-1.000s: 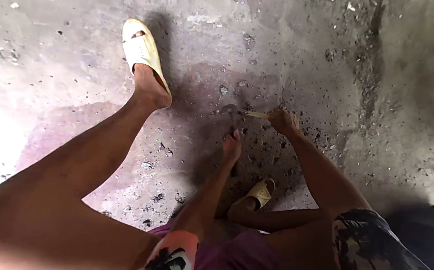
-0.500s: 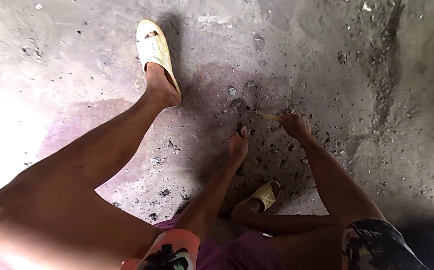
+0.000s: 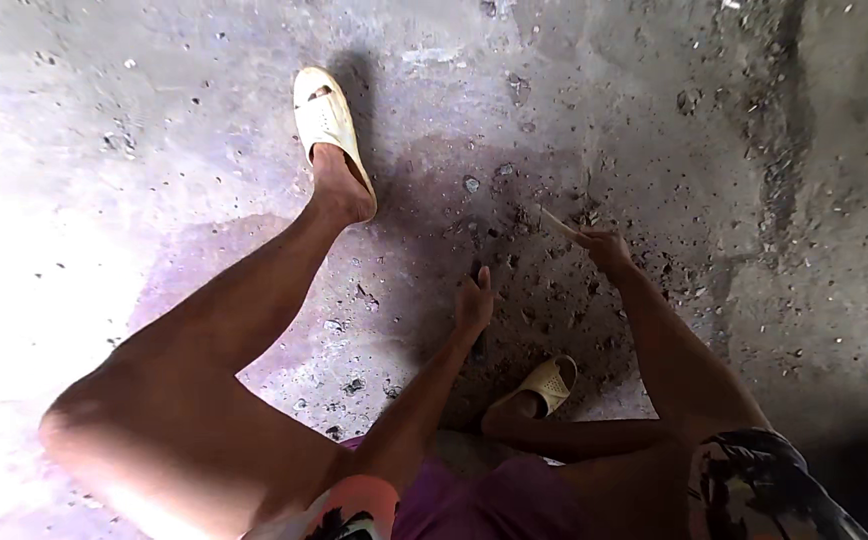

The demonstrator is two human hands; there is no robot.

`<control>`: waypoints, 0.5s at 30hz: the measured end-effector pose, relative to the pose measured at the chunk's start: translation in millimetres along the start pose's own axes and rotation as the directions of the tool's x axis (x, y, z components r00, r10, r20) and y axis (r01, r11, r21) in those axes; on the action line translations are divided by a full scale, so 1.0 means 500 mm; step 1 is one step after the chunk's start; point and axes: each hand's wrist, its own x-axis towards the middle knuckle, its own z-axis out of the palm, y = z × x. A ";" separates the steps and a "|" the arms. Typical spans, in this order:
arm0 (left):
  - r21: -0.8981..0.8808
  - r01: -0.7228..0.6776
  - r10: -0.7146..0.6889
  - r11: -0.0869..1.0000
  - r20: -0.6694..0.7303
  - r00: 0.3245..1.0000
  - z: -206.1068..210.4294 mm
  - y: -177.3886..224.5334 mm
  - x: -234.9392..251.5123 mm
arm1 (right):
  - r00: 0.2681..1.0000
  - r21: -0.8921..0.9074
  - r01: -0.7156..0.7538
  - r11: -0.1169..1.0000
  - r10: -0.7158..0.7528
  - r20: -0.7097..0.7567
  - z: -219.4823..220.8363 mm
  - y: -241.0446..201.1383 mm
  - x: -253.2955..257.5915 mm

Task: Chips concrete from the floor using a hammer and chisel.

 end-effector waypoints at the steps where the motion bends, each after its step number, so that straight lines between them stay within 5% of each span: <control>1: -0.009 0.017 -0.017 1.000 0.007 1.000 0.002 -0.011 0.004 | 1.000 0.009 -0.005 1.000 0.005 -0.003 0.004 0.007 0.000; 6: -0.017 0.022 -0.022 1.000 0.010 1.000 0.000 -0.019 -0.003 | 1.000 0.007 0.030 1.000 -0.030 0.003 0.028 0.010 0.001; 15: 0.032 -0.133 0.134 0.991 -0.034 0.990 -0.042 0.102 -0.026 | 0.993 -0.142 0.114 0.983 -0.114 0.008 0.016 -0.018 0.014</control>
